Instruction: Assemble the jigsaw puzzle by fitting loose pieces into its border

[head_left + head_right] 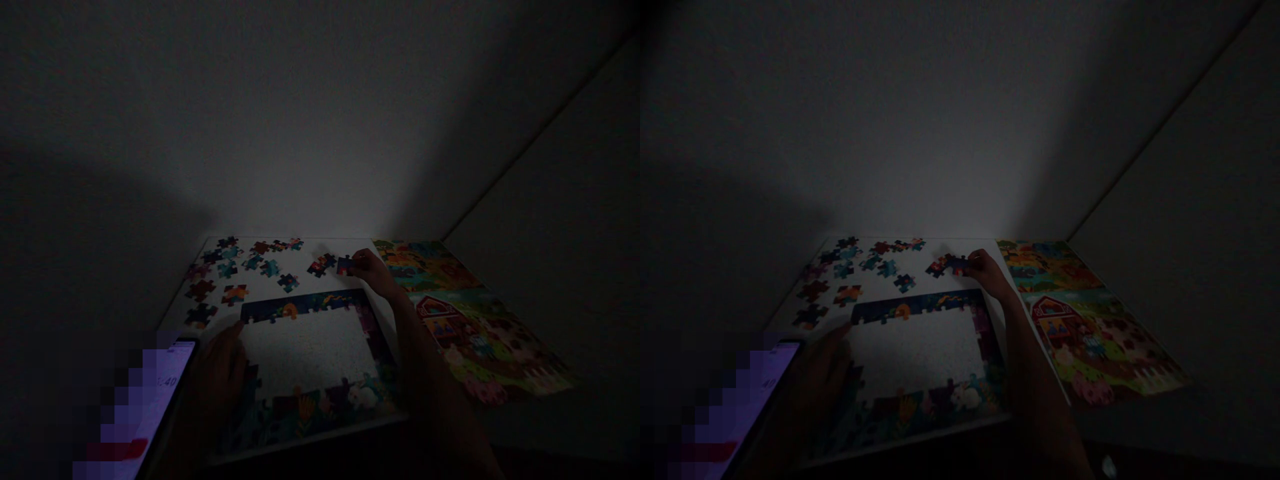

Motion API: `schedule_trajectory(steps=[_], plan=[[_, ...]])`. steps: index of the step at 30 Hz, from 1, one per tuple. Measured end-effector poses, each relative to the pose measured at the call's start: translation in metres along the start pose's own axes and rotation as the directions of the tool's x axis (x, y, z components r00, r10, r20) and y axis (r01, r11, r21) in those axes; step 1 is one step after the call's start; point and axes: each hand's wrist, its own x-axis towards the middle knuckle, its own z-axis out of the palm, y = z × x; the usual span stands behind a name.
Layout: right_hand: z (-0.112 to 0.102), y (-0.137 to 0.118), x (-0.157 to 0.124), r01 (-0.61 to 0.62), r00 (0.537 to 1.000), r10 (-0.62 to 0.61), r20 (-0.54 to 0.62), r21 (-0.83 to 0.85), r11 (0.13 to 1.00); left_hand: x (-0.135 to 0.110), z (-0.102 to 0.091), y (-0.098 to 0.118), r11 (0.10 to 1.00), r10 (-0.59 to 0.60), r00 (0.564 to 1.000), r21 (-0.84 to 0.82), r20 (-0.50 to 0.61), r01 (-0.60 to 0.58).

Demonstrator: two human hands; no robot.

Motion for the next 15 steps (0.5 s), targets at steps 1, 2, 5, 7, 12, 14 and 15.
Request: schedule_trajectory(steps=[1,2,5,7,12,14,15], plan=[[0.005,-0.003,0.000,0.007,1.000,-0.007,0.008,0.010,1.000,0.000,0.000,0.000,1.000,0.003,1.000,0.004,0.006,-0.003],[0.011,-0.007,0.000,0.012,1.000,-0.013,0.019,0.025,1.000,0.000,-0.001,-0.001,1.000,0.007,1.000,0.010,0.014,-0.007],[0.026,-0.019,-0.002,0.032,0.998,-0.036,0.059,0.069,0.997,-0.001,-0.002,-0.006,0.999,0.028,0.998,0.028,0.049,-0.030],[0.035,-0.026,-0.004,0.050,0.995,-0.057,0.087,0.075,0.996,-0.001,-0.002,-0.008,0.999,0.035,0.997,0.033,0.073,-0.037],[0.051,-0.032,-0.007,0.048,0.987,-0.061,0.152,0.085,0.995,-0.002,-0.004,-0.001,0.999,0.032,0.997,0.018,0.064,-0.034],[0.055,-0.032,-0.008,0.037,0.983,-0.050,0.179,0.073,0.997,-0.002,-0.005,0.003,1.000,0.028,0.999,0.010,0.043,-0.029],[0.057,-0.031,-0.008,0.030,0.980,-0.043,0.194,0.070,0.997,-0.002,-0.005,0.004,1.000,0.020,0.999,0.011,0.031,-0.020]])
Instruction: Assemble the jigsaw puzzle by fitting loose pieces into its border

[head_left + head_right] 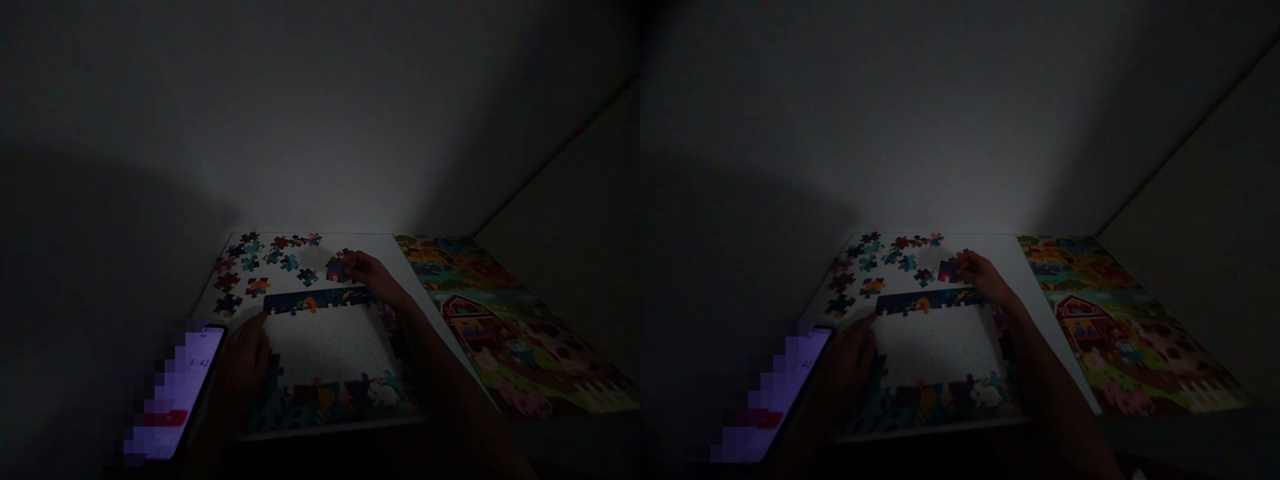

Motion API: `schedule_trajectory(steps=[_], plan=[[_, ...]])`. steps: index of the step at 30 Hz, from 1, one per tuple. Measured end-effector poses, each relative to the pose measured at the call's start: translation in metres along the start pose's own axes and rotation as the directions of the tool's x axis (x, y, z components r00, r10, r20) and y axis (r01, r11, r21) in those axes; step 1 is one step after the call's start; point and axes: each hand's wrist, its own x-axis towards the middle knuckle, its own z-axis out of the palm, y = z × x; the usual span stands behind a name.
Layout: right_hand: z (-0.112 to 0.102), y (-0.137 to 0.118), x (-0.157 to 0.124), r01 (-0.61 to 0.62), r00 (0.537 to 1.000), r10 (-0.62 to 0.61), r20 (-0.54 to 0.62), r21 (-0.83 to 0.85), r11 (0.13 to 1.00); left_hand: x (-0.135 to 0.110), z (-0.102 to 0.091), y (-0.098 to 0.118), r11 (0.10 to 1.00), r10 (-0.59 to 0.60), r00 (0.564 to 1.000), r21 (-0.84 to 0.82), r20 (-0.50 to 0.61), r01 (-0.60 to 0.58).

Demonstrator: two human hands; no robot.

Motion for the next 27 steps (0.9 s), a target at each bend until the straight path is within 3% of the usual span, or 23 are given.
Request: schedule_trajectory(steps=[7,27], plan=[[0.009,-0.001,-0.001,-0.072,0.996,0.071,0.056,0.015,0.997,-0.002,0.002,-0.007,0.999,0.026,0.998,0.029,0.062,-0.028],[0.015,0.005,-0.001,-0.139,0.987,0.135,0.085,0.045,0.989,-0.002,0.003,-0.008,0.997,0.049,0.998,0.055,0.033,-0.051]])
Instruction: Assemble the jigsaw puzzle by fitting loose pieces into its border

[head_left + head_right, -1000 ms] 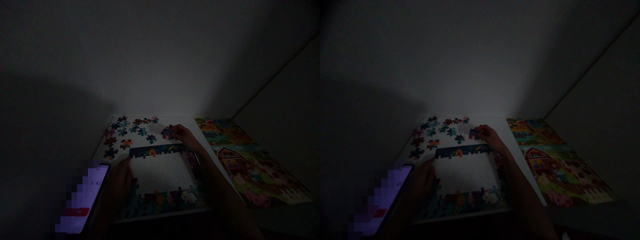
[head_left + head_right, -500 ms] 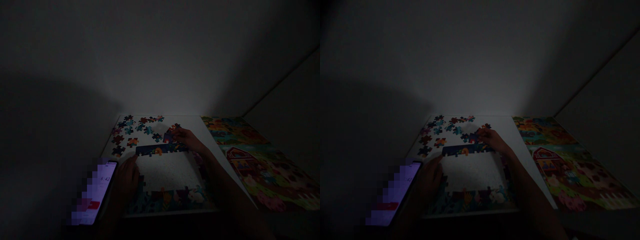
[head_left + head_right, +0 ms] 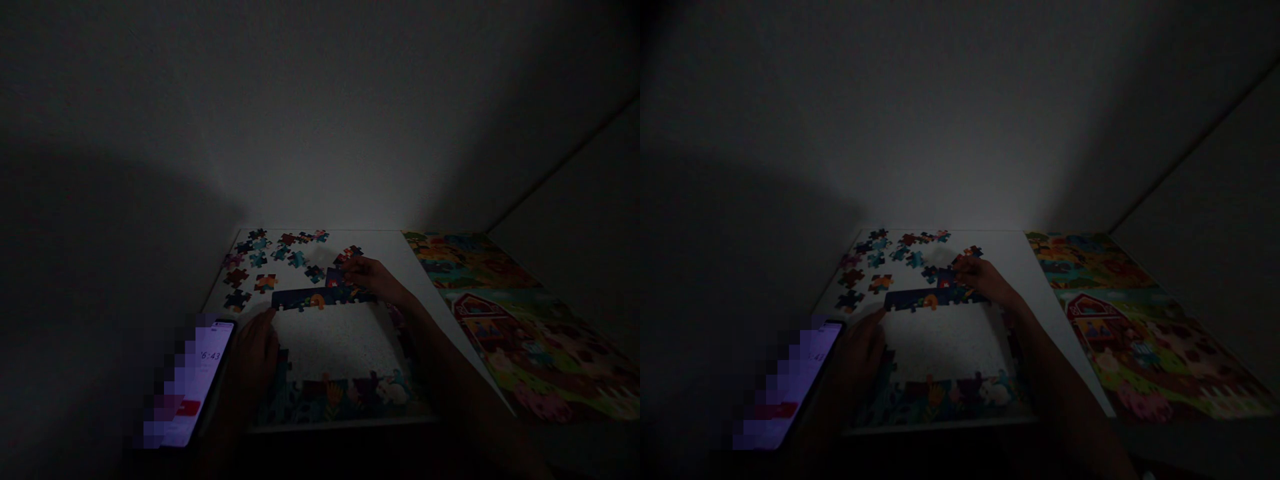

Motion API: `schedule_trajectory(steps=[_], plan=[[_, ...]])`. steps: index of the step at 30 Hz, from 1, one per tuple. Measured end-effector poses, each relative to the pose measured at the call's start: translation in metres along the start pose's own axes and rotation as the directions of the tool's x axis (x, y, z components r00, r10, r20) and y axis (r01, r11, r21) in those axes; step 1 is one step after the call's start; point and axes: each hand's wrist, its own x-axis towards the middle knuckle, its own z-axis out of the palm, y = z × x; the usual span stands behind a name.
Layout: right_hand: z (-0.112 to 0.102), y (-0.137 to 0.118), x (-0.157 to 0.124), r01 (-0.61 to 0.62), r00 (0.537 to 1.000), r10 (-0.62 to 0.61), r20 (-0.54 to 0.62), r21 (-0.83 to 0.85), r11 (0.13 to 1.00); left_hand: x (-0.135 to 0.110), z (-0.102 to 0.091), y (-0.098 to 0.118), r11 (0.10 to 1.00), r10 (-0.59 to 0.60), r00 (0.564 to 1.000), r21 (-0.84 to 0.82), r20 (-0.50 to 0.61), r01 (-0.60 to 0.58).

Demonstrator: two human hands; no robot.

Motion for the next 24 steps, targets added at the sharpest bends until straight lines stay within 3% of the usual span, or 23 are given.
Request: schedule_trajectory(steps=[5,11,14,21,24], plan=[[-0.007,-0.006,-0.004,-0.002,1.000,-0.001,-0.023,-0.134,0.991,-0.001,-0.001,0.003,1.000,0.015,1.000,-0.011,-0.021,-0.015],[-0.013,-0.018,-0.007,0.013,0.999,-0.018,-0.029,-0.173,0.985,-0.001,-0.003,0.013,0.998,-0.024,0.997,-0.065,-0.079,0.019],[0.005,-0.020,-0.004,0.025,0.998,-0.015,0.056,-0.176,0.984,-0.002,-0.003,0.015,0.996,-0.023,0.997,-0.084,-0.076,0.017],[0.074,-0.007,0.005,0.030,0.949,-0.002,0.315,-0.084,0.996,-0.003,-0.003,0.014,0.996,-0.041,0.997,-0.085,-0.058,0.036],[0.094,0.006,0.007,0.026,0.948,-0.011,0.318,-0.043,0.999,-0.003,-0.003,0.012,0.996,-0.006,0.999,-0.086,-0.035,0.003]])
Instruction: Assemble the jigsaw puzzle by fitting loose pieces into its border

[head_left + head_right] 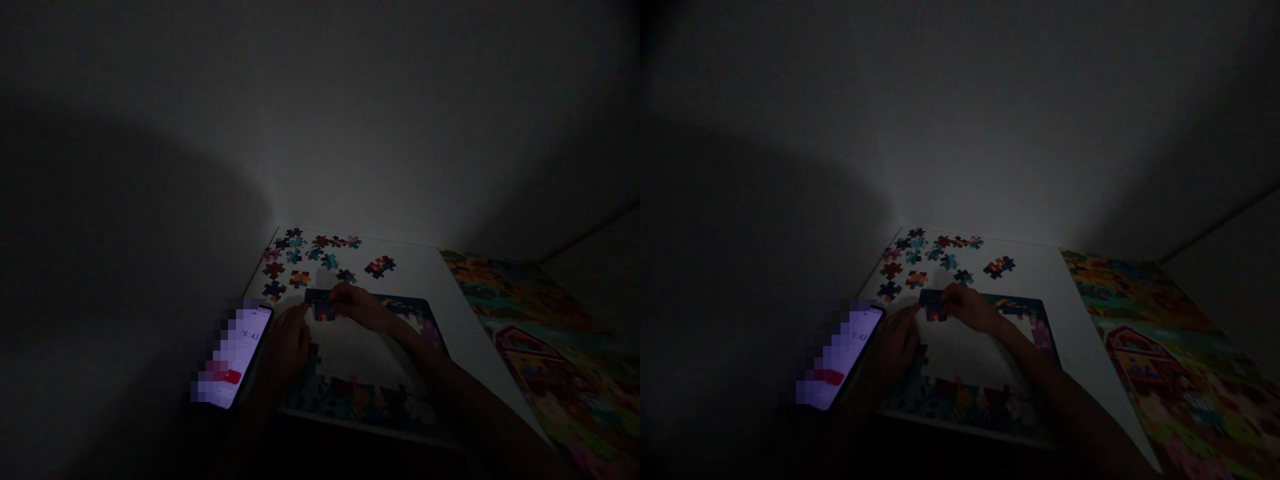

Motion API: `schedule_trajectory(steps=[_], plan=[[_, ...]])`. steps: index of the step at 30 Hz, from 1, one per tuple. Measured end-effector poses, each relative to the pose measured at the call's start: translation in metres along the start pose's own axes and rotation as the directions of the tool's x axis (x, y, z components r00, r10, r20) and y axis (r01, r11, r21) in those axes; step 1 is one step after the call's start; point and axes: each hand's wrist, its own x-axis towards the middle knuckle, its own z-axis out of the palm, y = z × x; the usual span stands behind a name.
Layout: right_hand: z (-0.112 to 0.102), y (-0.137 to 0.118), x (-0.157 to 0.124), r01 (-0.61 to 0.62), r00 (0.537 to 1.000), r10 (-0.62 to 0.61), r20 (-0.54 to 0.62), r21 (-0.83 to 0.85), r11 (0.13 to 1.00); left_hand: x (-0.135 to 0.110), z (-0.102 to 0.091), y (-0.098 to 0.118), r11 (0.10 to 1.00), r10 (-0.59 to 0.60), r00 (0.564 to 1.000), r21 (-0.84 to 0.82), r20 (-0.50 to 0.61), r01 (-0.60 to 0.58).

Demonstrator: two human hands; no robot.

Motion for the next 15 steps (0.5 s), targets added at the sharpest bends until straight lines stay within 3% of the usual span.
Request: schedule_trajectory(steps=[6,15], plan=[[0.011,0.012,0.000,0.057,0.990,-0.069,-0.119,-0.106,0.993,0.001,0.000,0.005,0.999,-0.042,0.999,-0.003,-0.025,0.042],[0.023,0.009,-0.005,0.068,0.983,-0.133,-0.130,-0.414,0.908,0.001,-0.002,0.001,0.999,-0.005,0.999,0.043,0.054,0.003]])
